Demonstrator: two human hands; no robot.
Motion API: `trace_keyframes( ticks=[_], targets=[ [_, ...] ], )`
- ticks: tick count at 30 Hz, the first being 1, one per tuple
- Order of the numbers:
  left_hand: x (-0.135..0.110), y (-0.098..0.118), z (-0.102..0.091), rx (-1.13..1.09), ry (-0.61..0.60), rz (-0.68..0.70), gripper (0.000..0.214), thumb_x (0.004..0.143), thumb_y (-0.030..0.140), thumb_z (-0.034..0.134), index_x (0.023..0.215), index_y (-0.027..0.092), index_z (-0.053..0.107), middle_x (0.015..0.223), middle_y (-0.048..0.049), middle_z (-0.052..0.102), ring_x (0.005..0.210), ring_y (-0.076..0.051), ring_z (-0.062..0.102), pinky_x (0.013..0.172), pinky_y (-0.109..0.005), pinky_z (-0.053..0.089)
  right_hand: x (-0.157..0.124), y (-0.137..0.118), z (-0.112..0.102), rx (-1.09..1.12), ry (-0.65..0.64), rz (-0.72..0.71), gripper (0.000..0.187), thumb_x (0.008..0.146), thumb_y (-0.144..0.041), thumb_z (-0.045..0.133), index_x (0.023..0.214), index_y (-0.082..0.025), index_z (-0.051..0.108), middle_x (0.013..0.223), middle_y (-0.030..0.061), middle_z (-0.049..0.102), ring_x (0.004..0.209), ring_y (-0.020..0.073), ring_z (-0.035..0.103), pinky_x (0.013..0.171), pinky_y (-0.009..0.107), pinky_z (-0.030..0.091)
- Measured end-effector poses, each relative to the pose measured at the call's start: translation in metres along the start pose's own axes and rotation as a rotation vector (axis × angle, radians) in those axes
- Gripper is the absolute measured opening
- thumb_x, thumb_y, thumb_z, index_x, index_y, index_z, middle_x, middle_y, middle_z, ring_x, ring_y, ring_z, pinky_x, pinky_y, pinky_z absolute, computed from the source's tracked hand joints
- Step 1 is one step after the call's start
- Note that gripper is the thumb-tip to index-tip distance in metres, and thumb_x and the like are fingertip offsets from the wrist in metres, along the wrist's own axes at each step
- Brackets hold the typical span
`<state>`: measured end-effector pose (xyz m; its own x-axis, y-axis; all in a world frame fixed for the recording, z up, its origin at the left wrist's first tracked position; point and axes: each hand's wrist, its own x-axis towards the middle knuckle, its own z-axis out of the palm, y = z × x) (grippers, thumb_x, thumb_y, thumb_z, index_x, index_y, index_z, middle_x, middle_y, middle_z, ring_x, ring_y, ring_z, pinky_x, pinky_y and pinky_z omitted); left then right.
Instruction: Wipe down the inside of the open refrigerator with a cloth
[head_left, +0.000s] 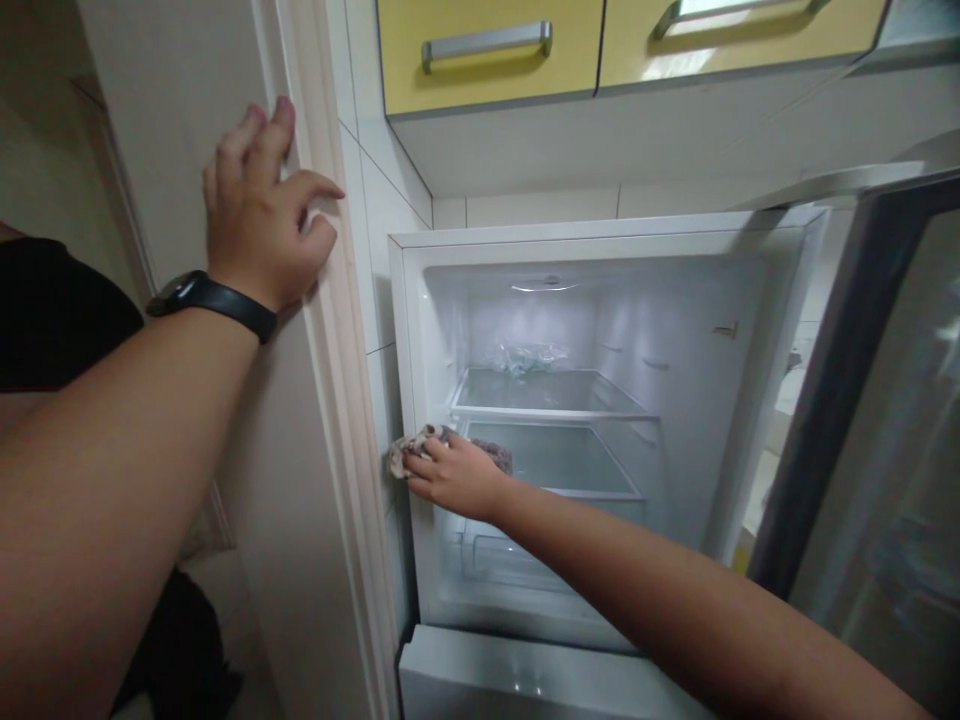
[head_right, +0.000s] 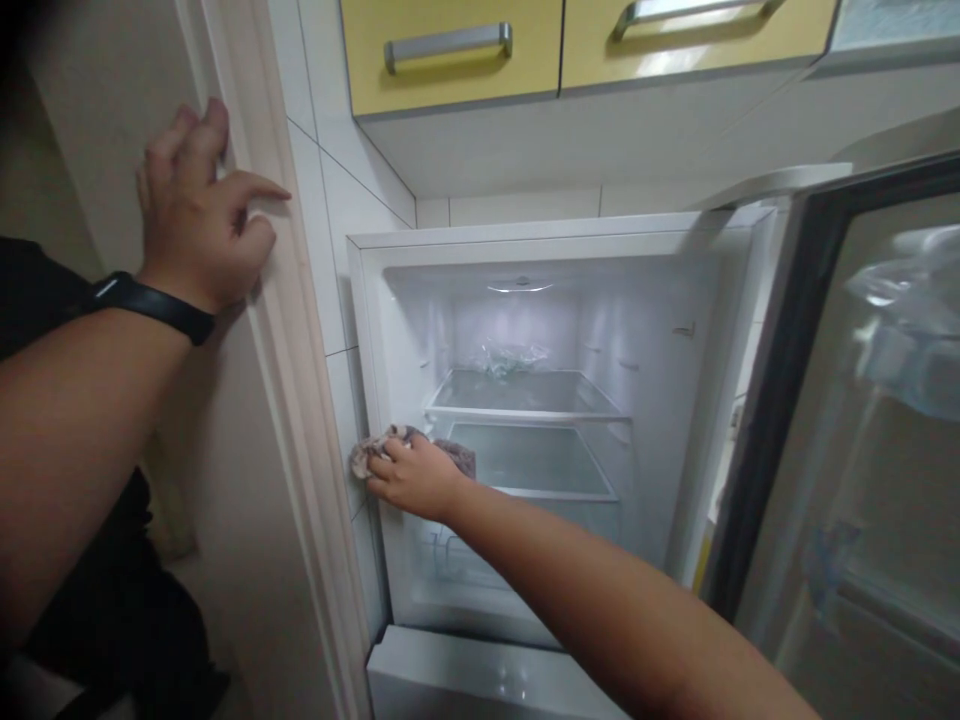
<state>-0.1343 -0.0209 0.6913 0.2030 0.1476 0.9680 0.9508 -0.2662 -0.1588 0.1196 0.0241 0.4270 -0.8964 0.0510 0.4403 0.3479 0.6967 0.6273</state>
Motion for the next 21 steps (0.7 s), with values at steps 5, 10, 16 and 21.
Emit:
trace_keyframes(
  ticks=[5, 10, 16, 21],
  targets=[
    [-0.002, 0.005, -0.003, -0.008, -0.020, -0.011, 0.049, 0.088, 0.039, 0.049, 0.131, 0.031, 0.071, 0.177, 0.0206, 0.015, 0.164, -0.021, 0.012, 0.131, -0.048, 0.011, 0.008, 0.028, -0.019, -0.103, 0.038, 0.106, 0.026, 0.109, -0.028, 0.042, 0.116, -0.026, 0.067, 0.144, 0.0036, 0.065, 0.122, 0.0303, 0.056, 0.072, 0.040, 0.048],
    [-0.001, 0.001, 0.000, 0.062, -0.020, -0.022, 0.046, 0.092, 0.039, 0.046, 0.130, 0.030, 0.071, 0.177, 0.0222, 0.012, 0.164, -0.019, 0.011, 0.130, -0.045, 0.013, 0.069, 0.077, -0.077, -0.175, 0.153, 0.415, 0.024, 0.105, -0.025, 0.046, 0.121, -0.022, 0.064, 0.145, 0.0117, 0.063, 0.121, 0.0373, 0.052, 0.074, 0.044, 0.051],
    [0.000, 0.003, -0.003, 0.193, -0.080, -0.006, 0.046, 0.098, 0.044, 0.041, 0.136, 0.031, 0.064, 0.176, 0.0247, -0.002, 0.166, -0.018, 0.004, 0.132, -0.045, 0.013, 0.054, 0.034, -0.048, -0.081, 0.082, 0.304, 0.022, 0.106, -0.031, 0.047, 0.117, -0.024, 0.064, 0.132, 0.0092, 0.068, 0.116, 0.0334, 0.053, 0.080, 0.046, 0.052],
    [0.001, 0.002, -0.002, 0.218, -0.099, -0.047, 0.038, 0.098, 0.040, 0.050, 0.133, 0.034, 0.064, 0.173, 0.0307, -0.007, 0.165, -0.014, 0.001, 0.135, -0.042, 0.012, -0.011, -0.048, 0.030, 0.200, -0.011, 0.311, 0.023, 0.106, -0.029, 0.049, 0.120, -0.026, 0.067, 0.130, 0.0090, 0.069, 0.119, 0.0304, 0.055, 0.091, 0.049, 0.053]
  ],
)
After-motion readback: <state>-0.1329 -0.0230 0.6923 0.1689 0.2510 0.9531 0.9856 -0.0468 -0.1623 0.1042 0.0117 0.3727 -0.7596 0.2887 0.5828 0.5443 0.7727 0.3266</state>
